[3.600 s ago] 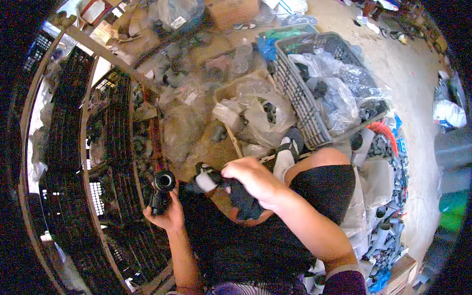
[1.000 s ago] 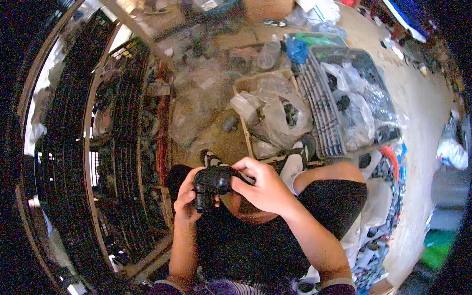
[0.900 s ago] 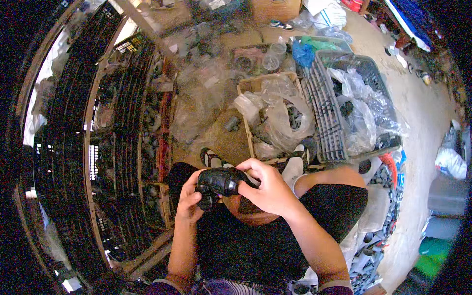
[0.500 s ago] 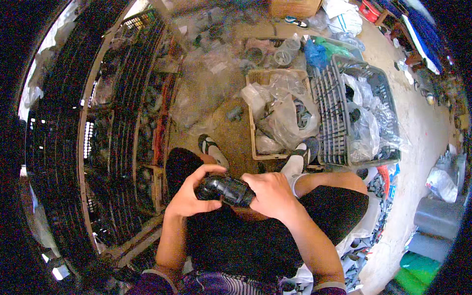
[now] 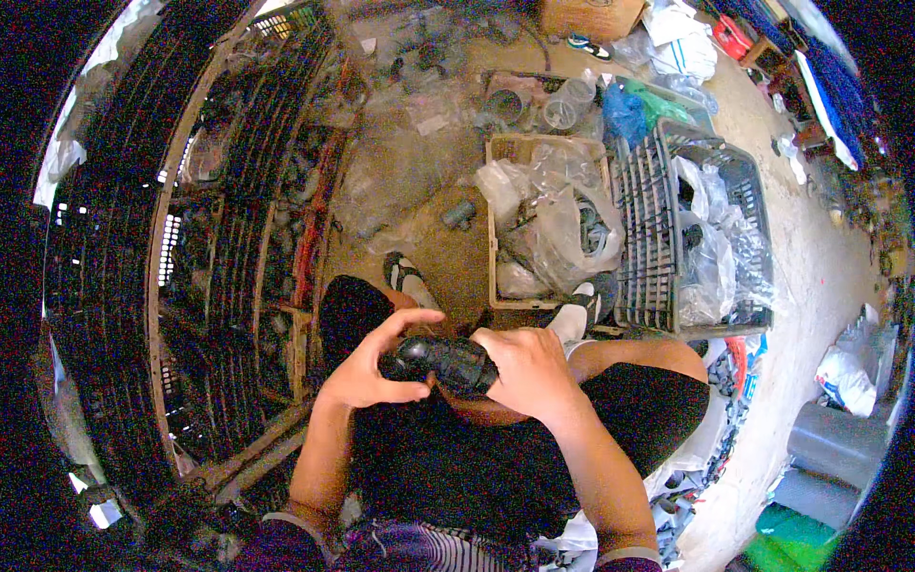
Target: Attempting to fit together various plastic plumbing elbow and pipe connectors while seated in a storage area.
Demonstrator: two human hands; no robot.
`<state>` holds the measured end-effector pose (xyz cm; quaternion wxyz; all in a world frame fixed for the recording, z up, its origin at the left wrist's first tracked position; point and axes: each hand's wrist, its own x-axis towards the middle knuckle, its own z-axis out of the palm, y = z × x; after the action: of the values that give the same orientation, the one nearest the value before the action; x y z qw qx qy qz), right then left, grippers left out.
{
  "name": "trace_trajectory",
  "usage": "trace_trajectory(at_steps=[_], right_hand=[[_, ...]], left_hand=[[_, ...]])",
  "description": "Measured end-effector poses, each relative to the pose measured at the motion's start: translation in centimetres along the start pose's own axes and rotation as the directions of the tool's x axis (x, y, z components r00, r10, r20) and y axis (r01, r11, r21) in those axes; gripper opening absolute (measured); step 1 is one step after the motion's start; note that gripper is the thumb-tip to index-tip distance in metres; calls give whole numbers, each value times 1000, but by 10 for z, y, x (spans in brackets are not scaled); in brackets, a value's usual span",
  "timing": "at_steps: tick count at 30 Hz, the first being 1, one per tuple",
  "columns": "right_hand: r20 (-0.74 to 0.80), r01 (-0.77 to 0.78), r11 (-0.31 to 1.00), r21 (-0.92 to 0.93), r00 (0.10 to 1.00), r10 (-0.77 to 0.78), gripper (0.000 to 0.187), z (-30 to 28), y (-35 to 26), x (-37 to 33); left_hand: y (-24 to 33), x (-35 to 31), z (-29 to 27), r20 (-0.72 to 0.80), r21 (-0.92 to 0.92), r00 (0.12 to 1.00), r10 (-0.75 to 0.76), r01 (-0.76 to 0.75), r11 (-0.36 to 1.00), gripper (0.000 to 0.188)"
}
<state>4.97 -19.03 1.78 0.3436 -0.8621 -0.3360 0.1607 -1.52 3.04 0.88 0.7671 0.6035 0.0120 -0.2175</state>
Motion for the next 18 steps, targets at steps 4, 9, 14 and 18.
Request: trace_trajectory(at_steps=[4, 9, 14, 18], right_hand=[[64, -98, 992, -84, 993, 104, 23, 8, -1, -6], [74, -145, 980, -134, 985, 156, 24, 8, -2, -8], [-4, -186, 972, -144, 982, 188, 27, 13, 3, -13], [-34, -216, 974, -70, 976, 214, 30, 13, -3, -11]], left_hand=[[11, -3, 6, -96, 231, 995, 15, 7, 973, 81], [6, -4, 15, -238, 369, 971, 30, 62, 927, 76], [2, -3, 23, -313, 605, 923, 223, 13, 796, 62], [-3, -5, 25, -425, 675, 894, 143, 208, 707, 48]])
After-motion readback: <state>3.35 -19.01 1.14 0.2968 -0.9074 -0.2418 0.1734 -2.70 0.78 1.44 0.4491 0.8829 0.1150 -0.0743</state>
